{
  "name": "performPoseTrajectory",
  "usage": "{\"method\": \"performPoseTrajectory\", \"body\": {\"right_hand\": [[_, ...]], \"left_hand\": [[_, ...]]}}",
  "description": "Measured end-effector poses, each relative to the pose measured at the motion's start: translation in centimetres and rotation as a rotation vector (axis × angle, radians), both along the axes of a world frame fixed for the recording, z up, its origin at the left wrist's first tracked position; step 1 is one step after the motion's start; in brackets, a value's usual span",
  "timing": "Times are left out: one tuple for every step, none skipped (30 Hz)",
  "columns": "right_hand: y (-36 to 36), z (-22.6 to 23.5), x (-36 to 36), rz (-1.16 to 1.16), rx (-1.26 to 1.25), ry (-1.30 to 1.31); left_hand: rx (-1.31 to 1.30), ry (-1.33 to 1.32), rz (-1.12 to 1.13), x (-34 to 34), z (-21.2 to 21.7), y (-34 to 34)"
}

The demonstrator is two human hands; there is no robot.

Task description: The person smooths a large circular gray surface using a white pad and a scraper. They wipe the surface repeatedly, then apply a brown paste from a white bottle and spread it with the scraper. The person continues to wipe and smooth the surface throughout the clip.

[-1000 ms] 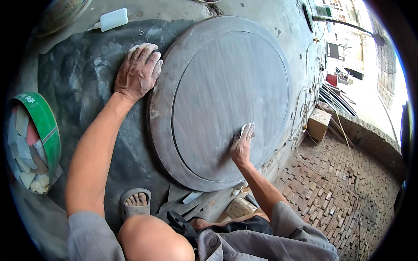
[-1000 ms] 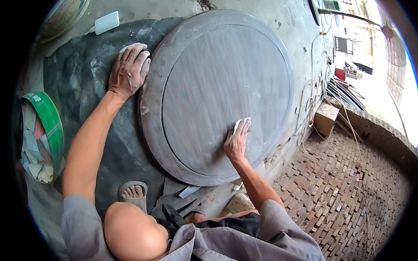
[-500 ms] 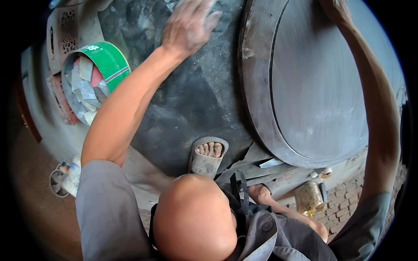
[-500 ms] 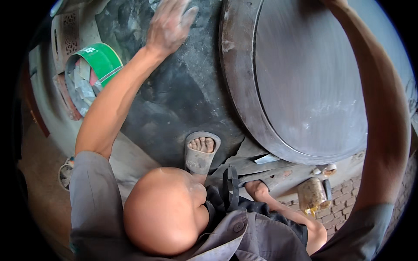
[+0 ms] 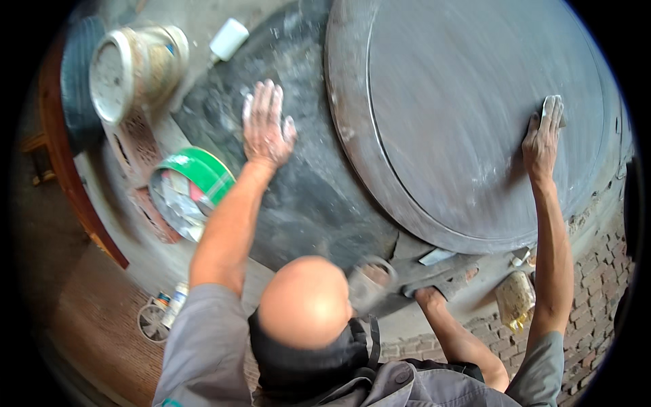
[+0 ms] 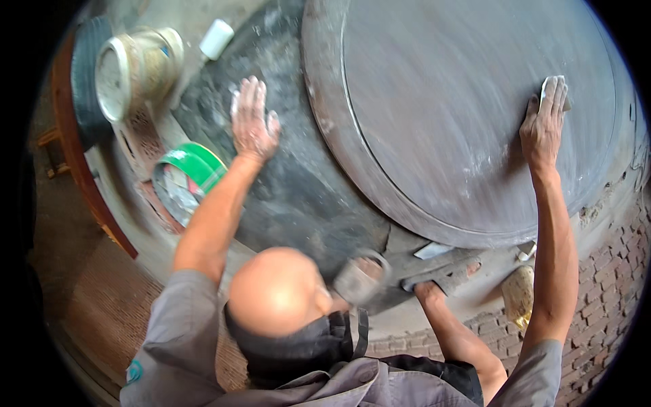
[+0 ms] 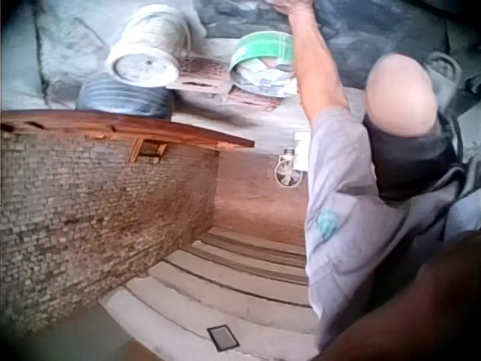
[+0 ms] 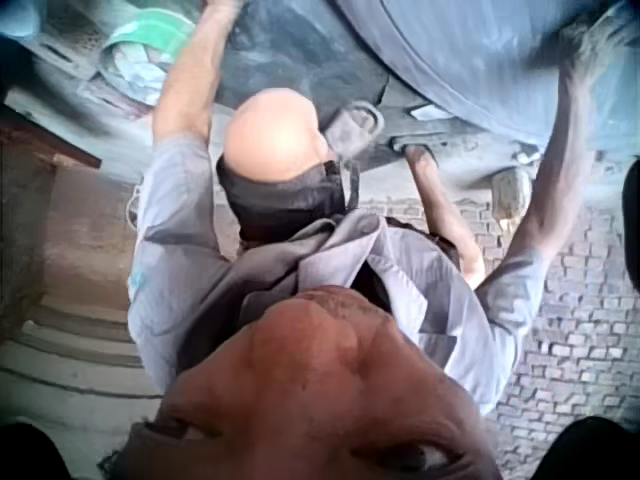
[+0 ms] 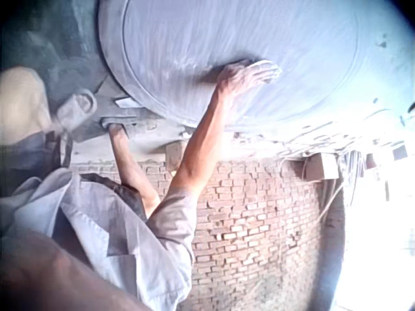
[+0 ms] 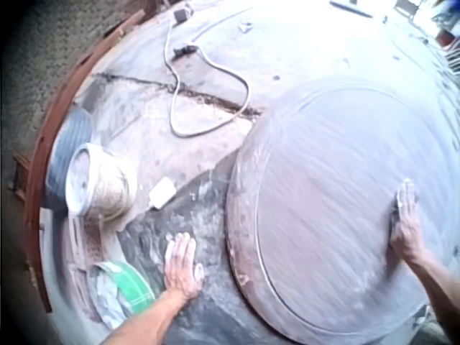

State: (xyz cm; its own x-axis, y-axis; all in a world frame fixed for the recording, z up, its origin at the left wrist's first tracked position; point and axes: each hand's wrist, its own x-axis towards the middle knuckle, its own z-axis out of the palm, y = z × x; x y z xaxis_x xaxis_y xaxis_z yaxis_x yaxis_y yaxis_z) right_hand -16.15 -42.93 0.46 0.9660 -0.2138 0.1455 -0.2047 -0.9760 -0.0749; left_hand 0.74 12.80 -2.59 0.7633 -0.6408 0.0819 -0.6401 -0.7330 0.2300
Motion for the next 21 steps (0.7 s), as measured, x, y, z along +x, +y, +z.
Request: {"method": "performPoseTrajectory", "body": {"right_hand": [[0.2, 0.2, -0.4, -0.017, -0.014, -0.002], [0.4, 0.3, -0.1, -0.033, -0.031, -0.011], [0.5, 0.3, 0.0, -0.047, -0.044, -0.022], [0.7, 0.4, 0.1, -0.053, -0.044, -0.015], [1.0, -0.6, 0.3, -0.048, -0.02, -0.012], [1.3, -0.6, 0.7, -0.045, -0.014, -0.009], [1.5, -0.2, 0.8, -0.056, 0.008, -0.008], [1.5, 0.0, 0.6, -0.066, 0.003, -0.001], [1.6, 0.0, 0.5, -0.083, 0.001, -0.001], [1.8, 0.6, 0.4, -0.102, -0.001, 0.007], [1.9, 1.1, 0.6, -0.125, -0.004, 0.018], [1.8, 2.2, -0.6, -0.135, -0.007, 0.045], [2.5, 1.7, 0.0, -0.103, 0.045, 0.037], [1.7, 3.4, -0.6, -0.109, 0.024, 0.049], [2.8, 5.2, -0.8, -0.102, 0.048, -0.019], [3.5, 6.2, -1.6, -0.12, 0.051, -0.07], [3.9, 7.6, -2.8, -0.141, 0.036, -0.126], [4.3, 8.9, -3.9, -0.162, 0.02, -0.18], [4.3, 9.7, -6.8, -0.164, -0.021, -0.186], [5.3, 10.3, -9.4, -0.159, -0.055, -0.14], [7.0, 9.0, -10.3, -0.127, -0.038, -0.131]], "left_hand": [[-0.012, 0.016, -0.018, 0.0, 0.0, -0.2], [0.01, 0.038, -0.009, -0.2, -0.1, -0.1], [-0.012, 0.013, -0.026, 0.0, 0.0, -0.1], [-0.009, -0.005, -0.025, -0.1, 0.1, -0.1], [0.024, -0.005, -0.013, -0.6, 0.4, 0.4], [0.03, 0.0, -0.007, -0.8, 0.8, 0.8], [0.038, 0.001, -0.009, -0.7, 1.0, 0.8], [0.041, -0.004, -0.018, -0.6, 1.3, 0.7], [0.041, -0.007, -0.025, -0.4, 1.8, 0.7], [0.04, -0.003, -0.035, -0.5, 1.9, 0.7], [0.034, -0.037, -0.045, -0.1, 1.6, 0.6], [0.001, -0.04, -0.076, 0.1, -0.1, 0.3], [0.085, -0.085, -0.054, -0.6, 0.0, 2.5], [0.094, -0.112, -0.064, 0.2, -1.9, 1.8], [0.124, -0.126, -0.059, 0.0, -1.9, 2.0], [0.137, -0.138, -0.047, -0.1, -1.9, 2.2], [0.132, -0.196, -0.062, 0.2, -2.3, 2.3], [0.124, -0.252, -0.075, 0.6, -2.6, 2.3], [0.123, -0.239, -0.082, 0.3, -3.1, 1.5], [0.127, -0.234, -0.081, 0.3, -3.4, 1.1], [0.26, -0.348, -0.066, 0.7, -3.3, 4.4]]}}
